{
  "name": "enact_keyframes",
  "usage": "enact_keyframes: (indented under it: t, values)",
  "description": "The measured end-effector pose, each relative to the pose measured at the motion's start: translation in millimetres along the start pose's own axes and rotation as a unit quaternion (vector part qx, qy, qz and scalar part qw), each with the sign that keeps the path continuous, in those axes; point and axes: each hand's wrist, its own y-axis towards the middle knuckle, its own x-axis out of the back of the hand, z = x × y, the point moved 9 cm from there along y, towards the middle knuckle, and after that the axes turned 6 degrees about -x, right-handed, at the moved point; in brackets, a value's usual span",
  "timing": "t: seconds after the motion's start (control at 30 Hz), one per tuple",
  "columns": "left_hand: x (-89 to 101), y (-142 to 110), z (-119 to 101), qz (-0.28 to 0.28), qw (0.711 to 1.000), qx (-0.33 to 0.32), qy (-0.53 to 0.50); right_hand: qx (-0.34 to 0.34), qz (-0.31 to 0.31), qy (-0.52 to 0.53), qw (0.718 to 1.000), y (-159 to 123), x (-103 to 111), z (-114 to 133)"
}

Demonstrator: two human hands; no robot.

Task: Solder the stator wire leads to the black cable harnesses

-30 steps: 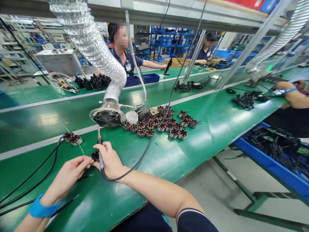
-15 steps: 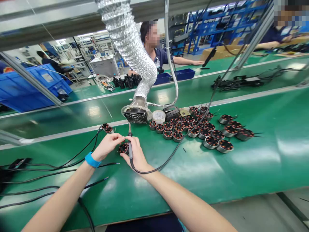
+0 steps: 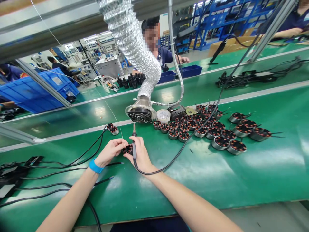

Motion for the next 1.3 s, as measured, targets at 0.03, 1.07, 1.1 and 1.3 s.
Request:
enact_keyframes:
  t: [0.03,1.07,1.1,1.3]
  values:
    - [-1.1,1,0,-0.001,1.000,0.005,0.003,0.002,-0.001,0.001,1.000,0,0,0]
    - [13.3,-59,3,0.080,0.934,-0.161,0.307,0.054,0.048,-0.002,0.997,5,0,11]
    - [10.9,-60,5,0.085,0.929,-0.172,0.317,0.057,0.051,-0.008,0.997,6,-1,12]
    - [42.0,-42,-4,0.021,0.976,-0.143,0.165,0.062,0.063,-0.070,0.994,12,-7,20]
